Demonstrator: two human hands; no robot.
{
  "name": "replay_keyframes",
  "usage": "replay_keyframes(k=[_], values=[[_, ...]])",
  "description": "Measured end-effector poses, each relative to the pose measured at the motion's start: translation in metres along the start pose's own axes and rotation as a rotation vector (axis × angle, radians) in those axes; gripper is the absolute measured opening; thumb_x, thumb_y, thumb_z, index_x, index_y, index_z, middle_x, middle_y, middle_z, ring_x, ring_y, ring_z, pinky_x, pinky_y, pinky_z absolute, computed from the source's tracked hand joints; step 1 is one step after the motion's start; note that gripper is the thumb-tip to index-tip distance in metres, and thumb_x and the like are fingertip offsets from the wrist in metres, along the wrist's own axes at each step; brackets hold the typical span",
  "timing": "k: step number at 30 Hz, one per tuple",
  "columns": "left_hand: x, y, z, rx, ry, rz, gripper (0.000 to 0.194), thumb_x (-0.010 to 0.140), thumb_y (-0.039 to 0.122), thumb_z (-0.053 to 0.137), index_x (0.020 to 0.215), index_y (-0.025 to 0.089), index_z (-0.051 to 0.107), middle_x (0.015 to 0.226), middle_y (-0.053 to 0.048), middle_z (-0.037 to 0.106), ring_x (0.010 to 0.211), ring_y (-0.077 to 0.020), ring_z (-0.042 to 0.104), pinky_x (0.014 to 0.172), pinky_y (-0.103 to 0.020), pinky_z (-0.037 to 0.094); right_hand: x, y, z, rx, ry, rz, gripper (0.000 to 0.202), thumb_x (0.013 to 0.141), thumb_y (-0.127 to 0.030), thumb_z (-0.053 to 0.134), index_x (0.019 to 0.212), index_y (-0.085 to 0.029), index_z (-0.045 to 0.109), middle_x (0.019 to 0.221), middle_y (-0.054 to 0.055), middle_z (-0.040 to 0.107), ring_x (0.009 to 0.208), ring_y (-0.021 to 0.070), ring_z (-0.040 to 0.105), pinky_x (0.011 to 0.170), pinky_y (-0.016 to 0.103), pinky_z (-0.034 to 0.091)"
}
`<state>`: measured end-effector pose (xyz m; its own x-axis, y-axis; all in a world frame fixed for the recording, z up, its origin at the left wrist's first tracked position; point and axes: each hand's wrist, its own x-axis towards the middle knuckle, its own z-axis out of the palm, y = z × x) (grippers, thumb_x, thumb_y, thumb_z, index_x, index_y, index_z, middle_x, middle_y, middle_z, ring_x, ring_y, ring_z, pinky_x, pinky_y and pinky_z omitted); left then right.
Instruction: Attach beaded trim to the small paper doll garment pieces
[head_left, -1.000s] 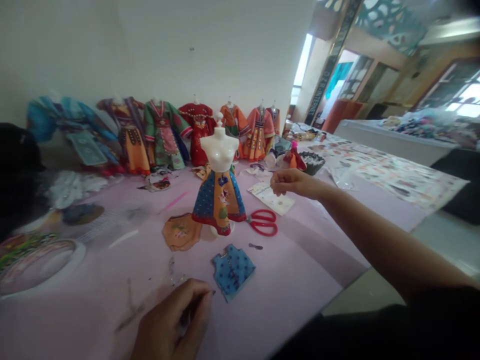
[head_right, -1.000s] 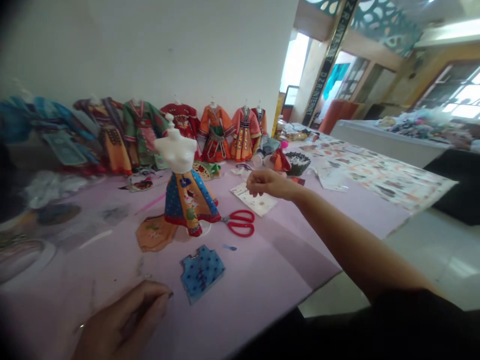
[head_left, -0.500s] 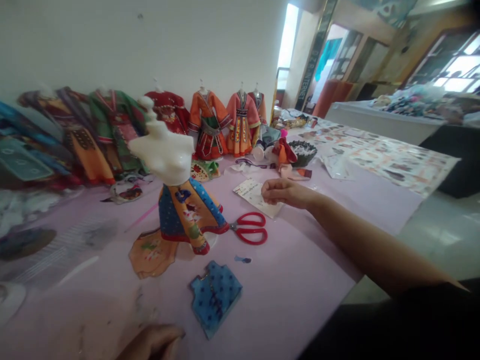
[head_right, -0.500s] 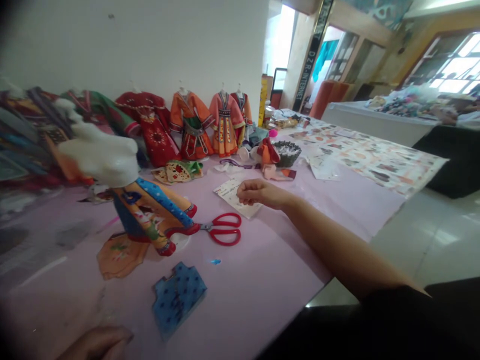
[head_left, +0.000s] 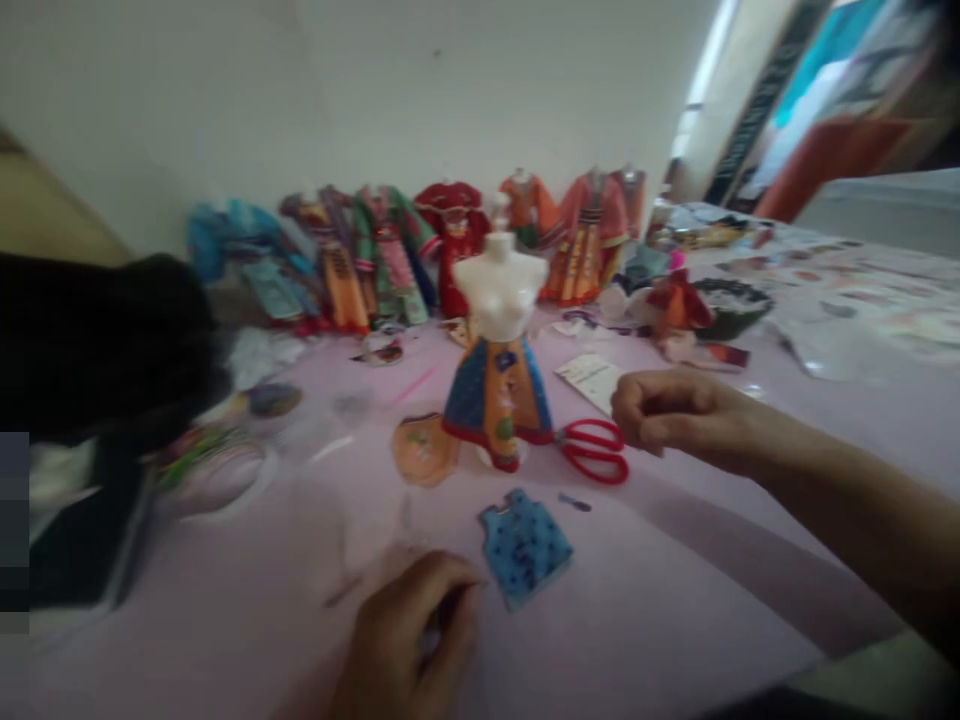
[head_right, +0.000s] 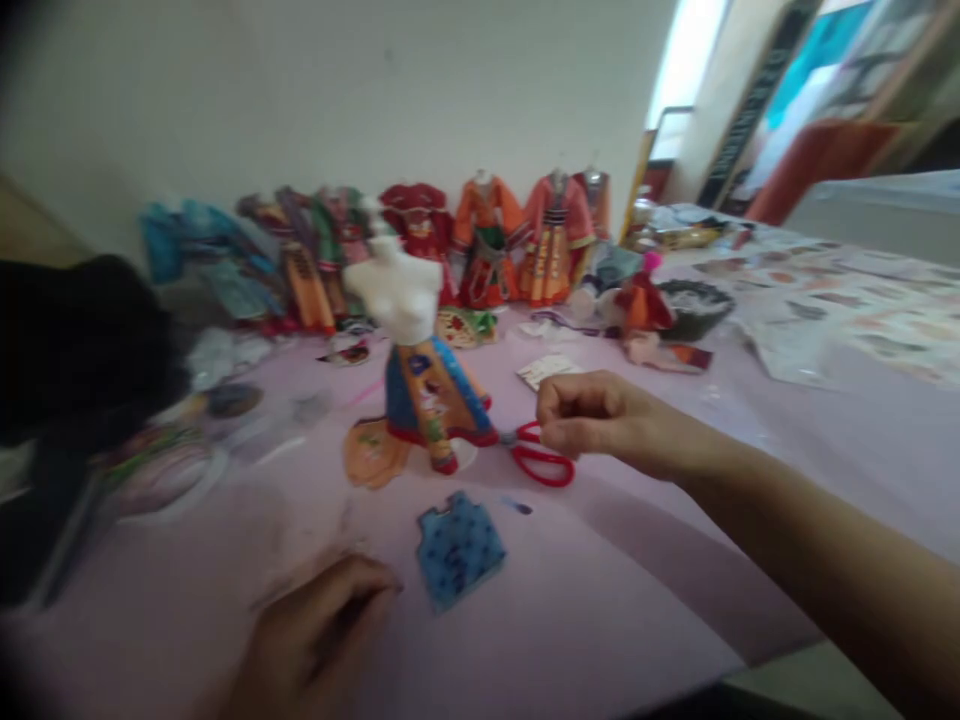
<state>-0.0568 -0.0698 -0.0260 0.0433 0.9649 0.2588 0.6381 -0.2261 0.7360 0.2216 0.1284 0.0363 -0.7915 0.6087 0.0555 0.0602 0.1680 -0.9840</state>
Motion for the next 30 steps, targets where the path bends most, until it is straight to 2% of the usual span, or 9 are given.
replay_keyframes(k=[3,6,10,14,16,18,22,27,30], values=[[0.002,0.008,-0.003,-0.061,0.033,0.029,0.019,0.092,0.017,0.052,0.078,0.019,0.063,0.064,0.003,0.059,0.056,-0.0098,0.055,0.054,-0.018,0.041,0.012,-0.015,0.041,0.058,-0.123,0.004,0.031,0.090,-0.043,0.076,0.078,-0.020,0.060,0.065,-0.002,0.052,0.056,0.0099,0.041,0.050,0.025,0.027],[-0.003,0.008,-0.002,-0.126,0.015,-0.012,0.017,0.089,0.013,0.052,0.076,0.017,0.062,0.064,0.003,0.056,0.057,-0.0091,0.050,0.056,-0.020,0.038,0.037,-0.028,0.086,0.094,-0.185,-0.017,0.032,0.090,-0.041,0.076,0.074,-0.020,0.057,0.063,-0.003,0.048,0.053,0.0093,0.036,0.048,0.026,0.025],[-0.009,0.007,0.001,-0.240,0.044,0.030,0.012,0.083,0.011,0.054,0.074,0.018,0.057,0.065,0.004,0.053,0.058,-0.0096,0.046,0.057,-0.023,0.035,0.087,-0.040,0.138,0.104,-0.169,-0.055,0.031,0.088,-0.038,0.075,0.070,-0.020,0.057,0.061,-0.003,0.046,0.054,0.0097,0.034,0.049,0.026,0.025],[-0.011,0.003,0.004,-0.325,0.067,0.083,0.011,0.080,0.010,0.056,0.073,0.018,0.054,0.066,0.004,0.053,0.059,-0.0100,0.047,0.059,-0.024,0.036,0.149,-0.038,0.172,0.164,-0.107,-0.105,0.025,0.082,-0.031,0.073,0.068,-0.020,0.055,0.059,-0.004,0.046,0.054,0.0096,0.038,0.051,0.026,0.028],[-0.011,0.002,0.005,-0.352,0.089,0.107,0.012,0.079,0.009,0.057,0.072,0.018,0.052,0.066,0.004,0.052,0.059,-0.0099,0.047,0.058,-0.024,0.036,0.180,-0.030,0.182,0.119,-0.088,-0.124,0.026,0.079,-0.034,0.074,0.068,-0.020,0.055,0.059,-0.004,0.045,0.053,0.0089,0.039,0.051,0.025,0.029],[-0.010,0.000,0.005,-0.373,0.097,0.130,0.014,0.079,0.008,0.057,0.072,0.019,0.051,0.066,0.003,0.051,0.058,-0.0099,0.047,0.057,-0.024,0.035,0.209,-0.019,0.188,-0.042,-0.056,-0.120,0.031,0.082,-0.042,0.073,0.069,-0.020,0.055,0.063,-0.002,0.051,0.057,0.0094,0.044,0.054,0.026,0.035],[-0.010,-0.001,0.004,-0.381,0.062,0.159,0.018,0.077,0.006,0.059,0.071,0.020,0.048,0.065,0.004,0.048,0.056,-0.0096,0.045,0.054,-0.024,0.034,0.254,0.010,0.188,-0.169,0.020,-0.099,0.032,0.082,-0.035,0.076,0.065,-0.020,0.053,0.064,0.001,0.057,0.059,0.0105,0.049,0.057,0.027,0.039],[-0.009,-0.003,0.007,-0.357,0.087,0.187,0.019,0.079,0.009,0.060,0.072,0.020,0.046,0.066,0.004,0.049,0.056,-0.0099,0.045,0.055,-0.025,0.033,0.283,0.043,0.179,-0.328,0.035,-0.025,0.030,0.083,-0.027,0.078,0.063,-0.018,0.057,0.059,0.000,0.058,0.054,0.0099,0.048,0.053,0.026,0.039],[-0.009,-0.005,0.010,-0.373,0.103,0.216,0.018,0.076,0.009,0.059,0.071,0.020,0.045,0.065,0.004,0.048,0.055,-0.0094,0.044,0.056,-0.024,0.032,0.288,0.055,0.176,-0.430,0.010,0.024,0.025,0.092,-0.030,0.073,0.074,-0.016,0.063,0.067,-0.001,0.062,0.057,0.0093,0.053,0.056,0.024,0.046]])
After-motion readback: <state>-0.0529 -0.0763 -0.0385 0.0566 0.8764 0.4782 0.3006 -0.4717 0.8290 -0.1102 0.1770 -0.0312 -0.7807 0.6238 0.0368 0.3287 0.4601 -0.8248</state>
